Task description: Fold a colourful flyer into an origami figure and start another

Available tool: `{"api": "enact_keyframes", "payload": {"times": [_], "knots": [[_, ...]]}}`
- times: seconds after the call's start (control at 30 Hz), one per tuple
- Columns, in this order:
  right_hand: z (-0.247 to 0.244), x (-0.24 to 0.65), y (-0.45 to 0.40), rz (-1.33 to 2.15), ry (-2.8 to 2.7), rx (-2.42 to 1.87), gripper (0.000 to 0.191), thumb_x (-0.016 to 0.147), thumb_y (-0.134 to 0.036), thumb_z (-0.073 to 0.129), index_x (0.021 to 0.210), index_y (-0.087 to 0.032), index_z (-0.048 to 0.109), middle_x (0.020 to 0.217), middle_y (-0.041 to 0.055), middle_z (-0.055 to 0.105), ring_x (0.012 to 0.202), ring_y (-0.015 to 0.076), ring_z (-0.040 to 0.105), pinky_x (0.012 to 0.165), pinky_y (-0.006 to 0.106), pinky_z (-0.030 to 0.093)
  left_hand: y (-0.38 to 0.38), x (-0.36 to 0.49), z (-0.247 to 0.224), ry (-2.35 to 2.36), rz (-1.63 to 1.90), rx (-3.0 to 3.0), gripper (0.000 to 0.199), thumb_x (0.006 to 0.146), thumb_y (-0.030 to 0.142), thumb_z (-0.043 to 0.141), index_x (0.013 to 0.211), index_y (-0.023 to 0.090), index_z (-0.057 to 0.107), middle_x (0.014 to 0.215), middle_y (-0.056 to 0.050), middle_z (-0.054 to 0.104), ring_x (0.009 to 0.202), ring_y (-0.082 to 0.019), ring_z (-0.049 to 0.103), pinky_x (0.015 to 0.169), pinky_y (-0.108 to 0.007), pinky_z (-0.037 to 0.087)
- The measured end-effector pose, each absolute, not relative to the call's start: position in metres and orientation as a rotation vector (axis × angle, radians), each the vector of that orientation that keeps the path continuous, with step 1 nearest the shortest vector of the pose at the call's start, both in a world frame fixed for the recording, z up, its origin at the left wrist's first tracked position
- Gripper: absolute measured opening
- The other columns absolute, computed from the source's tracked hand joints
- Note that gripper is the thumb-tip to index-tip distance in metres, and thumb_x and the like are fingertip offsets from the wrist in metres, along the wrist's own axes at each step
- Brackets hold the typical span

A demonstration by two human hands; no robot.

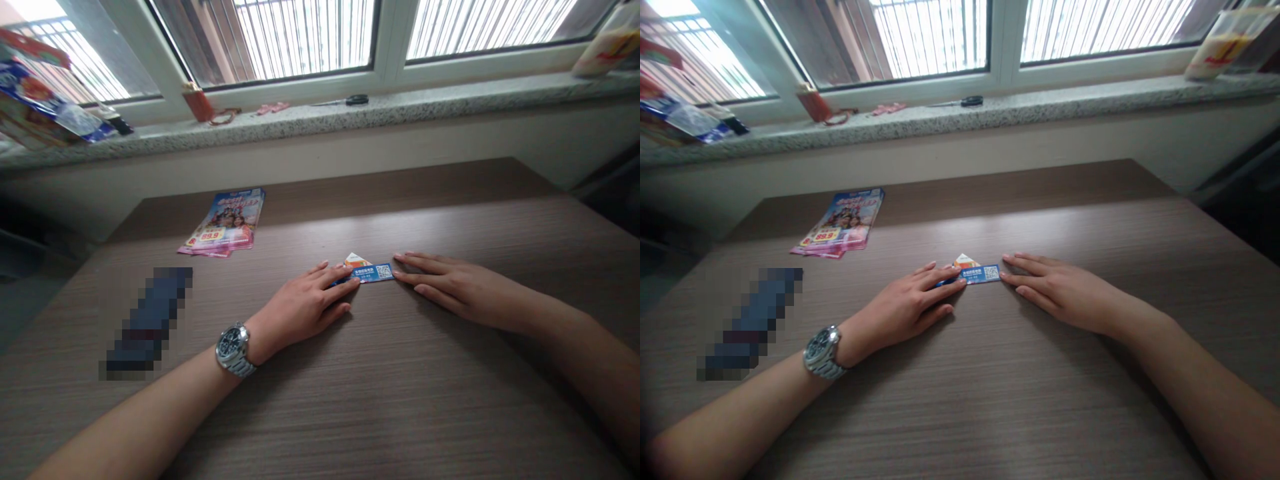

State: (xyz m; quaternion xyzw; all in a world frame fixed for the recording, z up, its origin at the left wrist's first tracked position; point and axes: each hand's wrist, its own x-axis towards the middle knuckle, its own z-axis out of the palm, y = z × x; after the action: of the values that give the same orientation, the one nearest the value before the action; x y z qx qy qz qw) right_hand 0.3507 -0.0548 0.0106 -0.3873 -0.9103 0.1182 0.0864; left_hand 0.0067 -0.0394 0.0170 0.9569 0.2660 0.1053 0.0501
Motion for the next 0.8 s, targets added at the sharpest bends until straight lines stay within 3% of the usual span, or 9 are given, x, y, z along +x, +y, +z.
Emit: {"api": "enact_keyframes", "payload": {"times": [0.13, 0.43, 0.57, 0.8], "knots": [[0.018, 0.338, -0.057, 0.257, -2.604, -1.162, 0.046, 0.106, -0.034, 0.041, 0.151, -0.029, 0.051, 0.161, 0.0056, 0.045, 0.145, 0.0285, 0.046, 0.119, 0.052, 0.041, -0.039, 0.007, 0.018, 0.790, 0.321, 2.938, 0.049, 0.105, 0.043, 0.050, 0.150, 0.022, 0.049, 0.158, -0.009, 0.046, 0.144, -0.027, 0.048, 0.126, -0.049, 0.033], [0.004, 0.304, -0.068, 0.232, -2.708, -1.064, 0.061, 0.107, -0.041, 0.041, 0.163, -0.020, 0.026, 0.167, 0.0112, 0.029, 0.154, 0.0276, 0.030, 0.124, 0.052, 0.032, -0.039, 0.011, 0.017, 0.761, 0.315, 2.915, 0.056, 0.105, 0.046, 0.049, 0.154, 0.021, 0.043, 0.162, -0.011, 0.039, 0.149, -0.027, 0.039, 0.127, -0.049, 0.029], [-0.001, 0.299, -0.069, 0.281, -2.746, -1.056, 0.064, 0.107, -0.043, 0.039, 0.164, -0.022, 0.017, 0.168, 0.0101, 0.024, 0.154, 0.0268, 0.027, 0.124, 0.053, 0.030, -0.039, 0.012, 0.016, 0.772, 0.294, 2.907, 0.054, 0.106, 0.045, 0.046, 0.154, 0.021, 0.042, 0.163, -0.010, 0.039, 0.150, -0.026, 0.038, 0.128, -0.049, 0.027], [0.004, 0.299, -0.070, 0.324, -2.775, -1.080, 0.072, 0.105, -0.050, 0.043, 0.164, -0.023, 0.014, 0.168, 0.0100, 0.021, 0.155, 0.0288, 0.024, 0.125, 0.055, 0.028, -0.037, 0.011, 0.016, 0.778, 0.234, 2.925, 0.052, 0.107, 0.042, 0.043, 0.155, 0.022, 0.042, 0.164, -0.009, 0.037, 0.152, -0.025, 0.036, 0.129, -0.048, 0.024]]}}
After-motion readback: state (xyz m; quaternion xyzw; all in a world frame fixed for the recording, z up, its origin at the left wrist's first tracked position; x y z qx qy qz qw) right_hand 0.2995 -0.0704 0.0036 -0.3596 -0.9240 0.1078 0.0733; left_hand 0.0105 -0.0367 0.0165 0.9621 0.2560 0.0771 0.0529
